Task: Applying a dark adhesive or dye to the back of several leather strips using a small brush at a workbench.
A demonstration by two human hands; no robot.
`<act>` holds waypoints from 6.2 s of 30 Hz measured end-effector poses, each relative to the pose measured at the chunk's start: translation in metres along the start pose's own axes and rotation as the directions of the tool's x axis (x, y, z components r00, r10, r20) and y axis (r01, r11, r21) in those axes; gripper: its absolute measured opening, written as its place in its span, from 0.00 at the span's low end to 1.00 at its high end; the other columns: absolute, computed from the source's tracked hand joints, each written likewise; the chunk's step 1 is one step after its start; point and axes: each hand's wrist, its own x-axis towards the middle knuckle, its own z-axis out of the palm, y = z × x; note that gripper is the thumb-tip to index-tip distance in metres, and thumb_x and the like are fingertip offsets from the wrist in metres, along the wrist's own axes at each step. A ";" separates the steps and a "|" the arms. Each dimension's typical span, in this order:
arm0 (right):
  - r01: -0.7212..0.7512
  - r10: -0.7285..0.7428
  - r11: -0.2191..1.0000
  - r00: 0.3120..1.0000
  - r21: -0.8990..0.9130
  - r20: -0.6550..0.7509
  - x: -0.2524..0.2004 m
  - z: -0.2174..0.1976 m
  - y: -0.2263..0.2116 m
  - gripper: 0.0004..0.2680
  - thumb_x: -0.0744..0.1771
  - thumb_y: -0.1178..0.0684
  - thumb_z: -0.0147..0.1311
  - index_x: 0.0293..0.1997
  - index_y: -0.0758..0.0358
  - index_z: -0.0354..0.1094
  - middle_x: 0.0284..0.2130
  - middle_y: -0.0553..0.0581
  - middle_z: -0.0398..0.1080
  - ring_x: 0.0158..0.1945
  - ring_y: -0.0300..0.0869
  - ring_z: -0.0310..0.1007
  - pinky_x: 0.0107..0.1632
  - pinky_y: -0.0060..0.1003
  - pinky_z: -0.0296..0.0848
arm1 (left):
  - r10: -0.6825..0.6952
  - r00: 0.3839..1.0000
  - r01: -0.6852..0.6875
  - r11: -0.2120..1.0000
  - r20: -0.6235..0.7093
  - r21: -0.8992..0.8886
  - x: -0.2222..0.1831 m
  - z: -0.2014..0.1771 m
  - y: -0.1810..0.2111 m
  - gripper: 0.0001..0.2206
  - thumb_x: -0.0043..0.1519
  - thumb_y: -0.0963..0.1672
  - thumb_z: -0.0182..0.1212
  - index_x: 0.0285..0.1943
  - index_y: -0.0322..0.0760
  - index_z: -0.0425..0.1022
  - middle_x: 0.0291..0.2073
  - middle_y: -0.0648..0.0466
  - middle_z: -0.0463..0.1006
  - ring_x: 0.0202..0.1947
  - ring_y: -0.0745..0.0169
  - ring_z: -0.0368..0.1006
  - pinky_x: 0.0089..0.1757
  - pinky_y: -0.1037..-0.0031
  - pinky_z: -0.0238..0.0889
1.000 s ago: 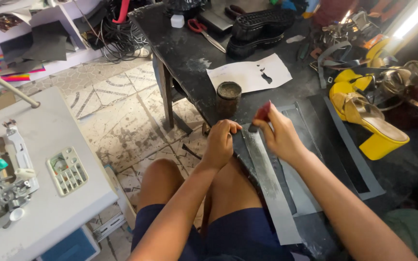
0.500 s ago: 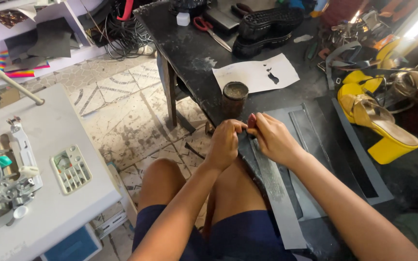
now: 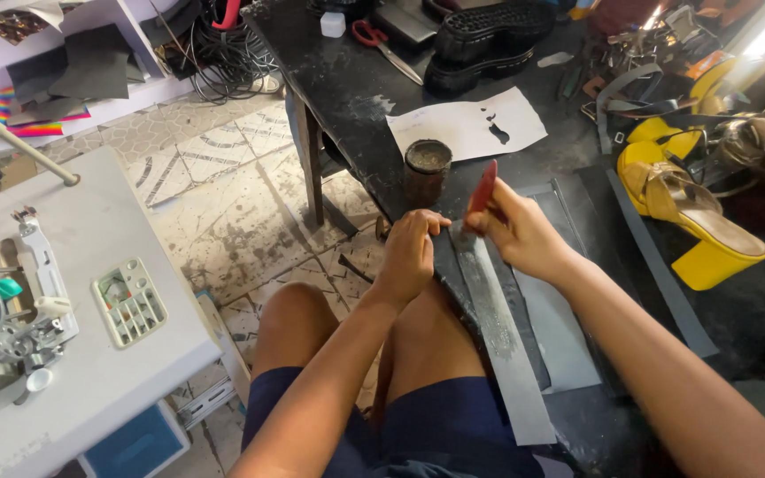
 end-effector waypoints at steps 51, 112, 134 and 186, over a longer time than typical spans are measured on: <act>0.249 -0.304 0.949 0.884 -0.192 -0.356 -0.021 0.012 0.004 0.05 0.69 0.60 0.56 0.46 0.70 0.65 0.36 0.61 0.74 0.40 0.45 0.77 0.44 0.38 0.75 | 0.059 0.998 -0.066 0.968 0.034 0.244 -0.001 0.007 -0.001 0.14 0.58 0.33 0.54 0.49 0.36 0.76 0.49 0.52 0.77 0.57 0.51 0.71 0.55 0.63 0.62; 0.225 0.250 0.461 0.895 0.858 -0.369 -0.218 -0.025 0.028 0.06 0.69 0.57 0.55 0.46 0.71 0.66 0.39 0.64 0.71 0.47 0.52 0.73 0.55 0.49 0.70 | -0.027 0.998 0.028 0.999 -0.059 0.019 -0.005 0.005 0.008 0.16 0.57 0.31 0.46 0.49 0.32 0.74 0.51 0.49 0.78 0.57 0.47 0.74 0.57 0.63 0.67; 0.299 0.236 0.706 0.755 0.641 -0.612 -0.066 -0.026 0.051 0.05 0.74 0.53 0.42 0.50 0.62 0.59 0.39 0.61 0.74 0.43 0.41 0.71 0.51 0.37 0.68 | -0.672 0.438 0.768 -0.066 0.597 -0.637 -0.119 0.030 0.115 0.10 0.70 0.46 0.55 0.48 0.32 0.69 0.38 0.47 0.78 0.37 0.59 0.77 0.43 0.67 0.75; 0.373 -0.073 0.907 0.597 0.195 -0.799 -0.041 -0.054 0.131 0.10 0.76 0.50 0.35 0.59 0.66 0.50 0.40 0.61 0.69 0.41 0.46 0.75 0.50 0.41 0.75 | -0.501 0.858 0.486 0.863 0.112 0.139 0.054 0.085 -0.012 0.19 0.63 0.50 0.55 0.52 0.33 0.81 0.48 0.41 0.80 0.49 0.42 0.76 0.49 0.62 0.69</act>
